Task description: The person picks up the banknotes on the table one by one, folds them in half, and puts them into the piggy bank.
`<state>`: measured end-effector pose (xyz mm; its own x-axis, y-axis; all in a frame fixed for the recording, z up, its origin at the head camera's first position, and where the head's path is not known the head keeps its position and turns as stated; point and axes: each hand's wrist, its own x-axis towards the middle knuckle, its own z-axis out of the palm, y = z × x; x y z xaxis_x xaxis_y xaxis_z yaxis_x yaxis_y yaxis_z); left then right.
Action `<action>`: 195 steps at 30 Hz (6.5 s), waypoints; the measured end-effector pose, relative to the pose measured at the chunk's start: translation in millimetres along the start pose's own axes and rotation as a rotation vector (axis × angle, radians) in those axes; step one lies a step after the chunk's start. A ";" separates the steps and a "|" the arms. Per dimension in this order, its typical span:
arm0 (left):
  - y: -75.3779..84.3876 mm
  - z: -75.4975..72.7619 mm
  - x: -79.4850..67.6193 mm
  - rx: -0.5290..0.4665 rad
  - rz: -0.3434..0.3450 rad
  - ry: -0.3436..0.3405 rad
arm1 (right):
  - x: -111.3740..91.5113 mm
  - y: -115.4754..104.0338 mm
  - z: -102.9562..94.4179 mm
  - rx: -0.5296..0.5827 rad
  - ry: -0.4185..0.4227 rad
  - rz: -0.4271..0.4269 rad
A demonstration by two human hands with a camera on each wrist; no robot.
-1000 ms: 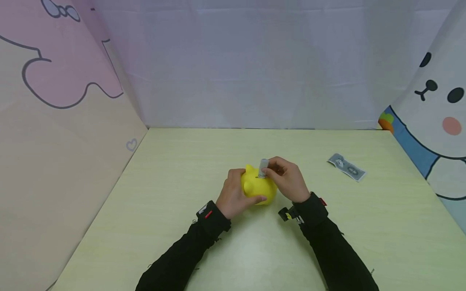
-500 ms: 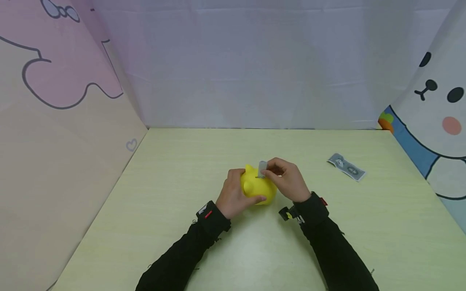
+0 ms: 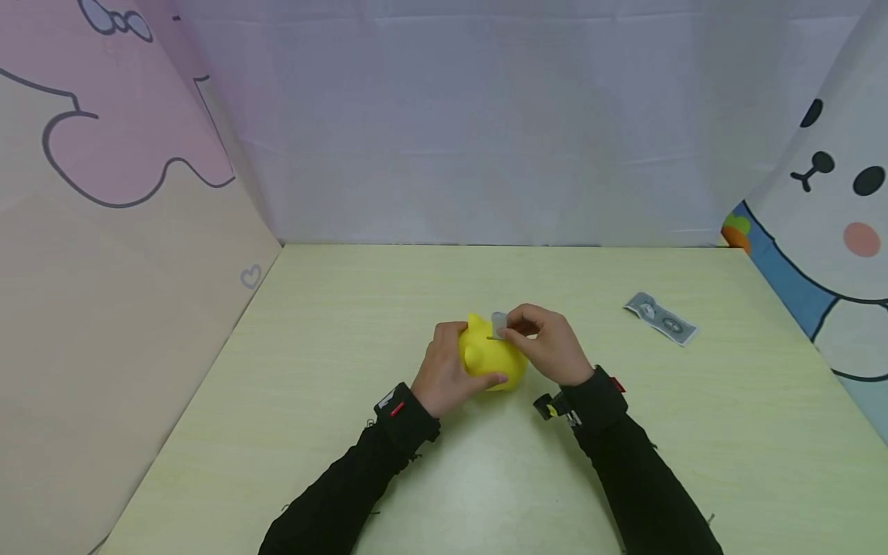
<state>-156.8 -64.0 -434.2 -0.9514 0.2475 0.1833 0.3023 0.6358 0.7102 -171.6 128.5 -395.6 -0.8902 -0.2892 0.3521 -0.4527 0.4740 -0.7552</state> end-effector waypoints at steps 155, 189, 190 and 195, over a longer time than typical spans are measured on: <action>2.2 1.2 0.5 0.004 -0.028 0.001 | -1.5 8.8 -17.2 -0.113 0.031 -0.021; 1.0 2.0 -0.3 -0.025 -0.063 -0.014 | -28.2 111.9 -139.3 -0.195 0.172 0.580; 1.0 1.9 -0.4 -0.028 -0.061 -0.013 | -28.8 115.2 -142.0 -0.201 0.170 0.606; 1.4 1.0 -1.0 -0.019 -0.043 -0.002 | -33.3 129.6 -151.6 -0.211 0.160 0.683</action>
<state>-155.3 -62.6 -434.0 -0.9634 0.2216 0.1510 0.2598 0.6316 0.7305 -208.5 325.6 -421.3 -0.9668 0.2458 -0.0704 0.2201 0.6599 -0.7184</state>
